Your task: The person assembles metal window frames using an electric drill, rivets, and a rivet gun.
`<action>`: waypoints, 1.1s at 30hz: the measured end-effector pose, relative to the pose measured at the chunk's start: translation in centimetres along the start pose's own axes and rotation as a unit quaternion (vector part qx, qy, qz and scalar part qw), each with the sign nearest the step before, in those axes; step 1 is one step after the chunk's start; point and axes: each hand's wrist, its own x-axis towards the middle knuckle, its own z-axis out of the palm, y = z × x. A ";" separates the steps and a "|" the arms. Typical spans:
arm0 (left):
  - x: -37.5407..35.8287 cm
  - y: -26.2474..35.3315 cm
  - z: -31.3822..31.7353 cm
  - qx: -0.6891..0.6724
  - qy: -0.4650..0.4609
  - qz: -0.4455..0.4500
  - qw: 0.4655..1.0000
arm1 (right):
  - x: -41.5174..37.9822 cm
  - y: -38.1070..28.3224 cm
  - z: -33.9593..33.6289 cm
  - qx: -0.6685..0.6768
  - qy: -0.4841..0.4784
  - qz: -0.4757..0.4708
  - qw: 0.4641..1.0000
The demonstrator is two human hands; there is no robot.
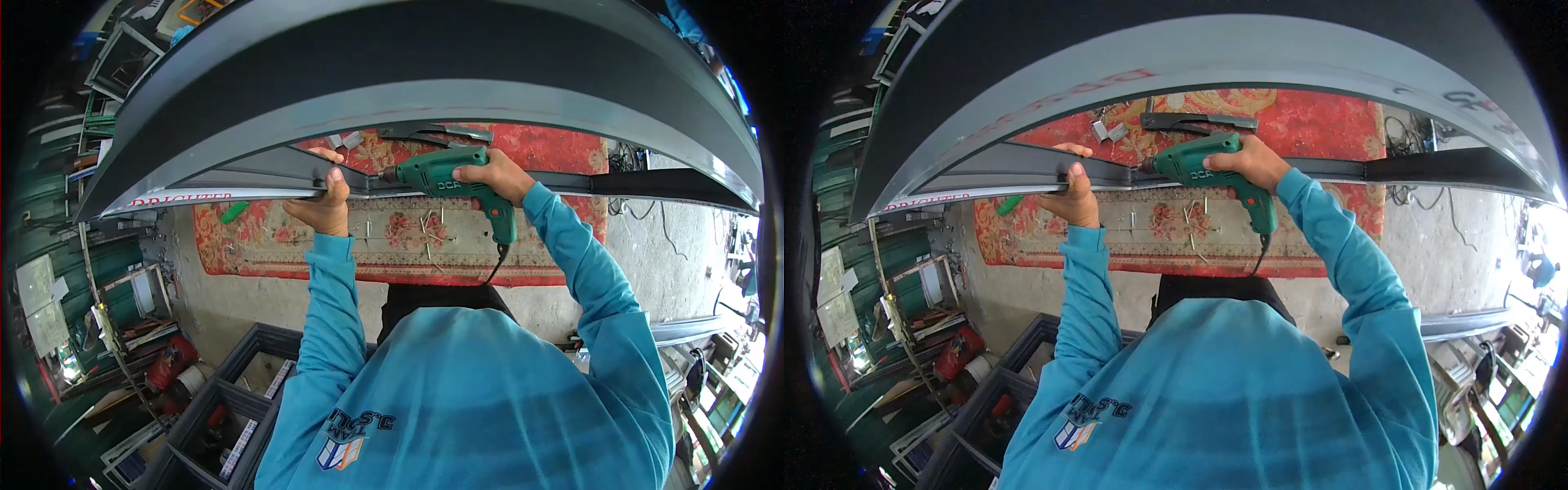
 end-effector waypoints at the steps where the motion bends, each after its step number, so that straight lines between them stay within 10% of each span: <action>1: 0.1 0.0 0.0 0.000 0.001 0.000 1.000 | 0.1 -0.1 0.0 -0.013 -0.007 0.002 1.000; 33: -0.1 0.0 -0.4 -0.037 -0.017 -0.026 0.999 | -0.1 -0.8 0.1 -0.087 -0.014 -0.050 0.995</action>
